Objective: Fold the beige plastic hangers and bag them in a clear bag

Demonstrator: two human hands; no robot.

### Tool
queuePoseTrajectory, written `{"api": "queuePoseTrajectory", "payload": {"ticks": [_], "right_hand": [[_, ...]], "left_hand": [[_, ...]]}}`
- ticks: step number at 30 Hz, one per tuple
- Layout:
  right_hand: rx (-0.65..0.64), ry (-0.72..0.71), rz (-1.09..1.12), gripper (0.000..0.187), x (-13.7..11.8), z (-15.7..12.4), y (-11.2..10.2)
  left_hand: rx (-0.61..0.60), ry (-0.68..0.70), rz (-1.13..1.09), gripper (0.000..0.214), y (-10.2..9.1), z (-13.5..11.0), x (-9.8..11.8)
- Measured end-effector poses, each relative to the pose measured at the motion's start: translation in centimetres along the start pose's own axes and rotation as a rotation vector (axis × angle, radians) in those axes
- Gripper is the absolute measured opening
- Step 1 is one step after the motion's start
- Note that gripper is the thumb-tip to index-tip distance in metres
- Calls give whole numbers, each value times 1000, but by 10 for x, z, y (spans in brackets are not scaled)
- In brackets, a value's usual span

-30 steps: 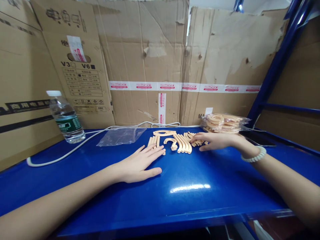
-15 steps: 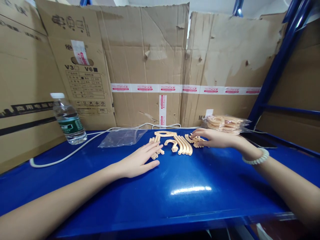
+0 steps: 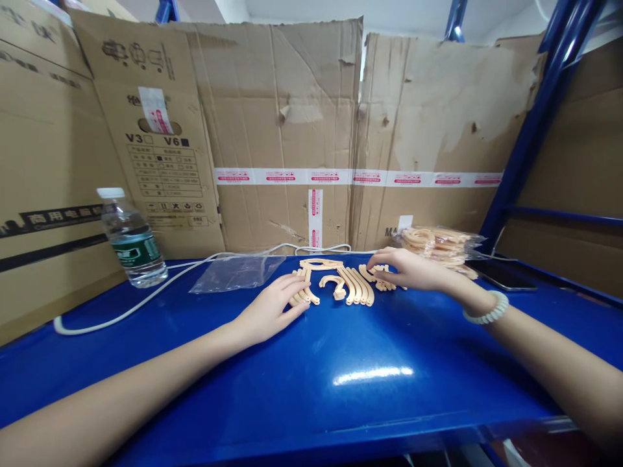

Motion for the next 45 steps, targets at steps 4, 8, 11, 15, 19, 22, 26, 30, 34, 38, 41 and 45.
{"api": "queuePoseTrajectory", "payload": {"ticks": [4, 8, 11, 15, 19, 22, 26, 30, 34, 38, 41, 45], "right_hand": [[57, 24, 66, 23, 1, 6, 4], [78, 100, 115, 20, 5, 29, 18], [44, 146, 89, 22, 11, 57, 32], [-15, 195, 30, 31, 18, 93, 50], [-109, 235, -8, 24, 20, 115, 66], [-144, 245, -16, 11, 21, 120, 72], [-128, 252, 19, 11, 24, 122, 73], [-72, 270, 117, 20, 29, 125, 70], [5, 305, 268, 24, 39, 129, 69], [44, 379, 476, 24, 50, 128, 73], [63, 440, 661, 22, 52, 125, 74], [85, 517, 906, 21, 47, 121, 70]], "left_hand": [[13, 138, 6, 22, -7, -4, 26], [13, 304, 38, 17, -8, -7, 48], [0, 369, 41, 19, -7, -9, 52], [-21, 387, 42, 20, -6, -11, 50], [-4, 381, 28, 20, -8, -12, 51], [-11, 367, 15, 21, -7, -10, 50], [-22, 350, -2, 20, -6, -9, 48], [-28, 345, -1, 20, -6, -10, 48], [-29, 347, 3, 20, -6, -11, 48], [-34, 342, 9, 20, -4, -11, 48], [-27, 342, 8, 20, -4, -11, 47], [-26, 344, 7, 21, -5, -10, 47]]}}
Point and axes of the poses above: each hand's wrist, its own z-axis towards the middle knuckle, its own y-axis out of the palm, x = y × z, the point moved 5 cm from there along z, towards the middle knuckle, and after that the axes turned 1 degree about x, right-handed, at the moved point
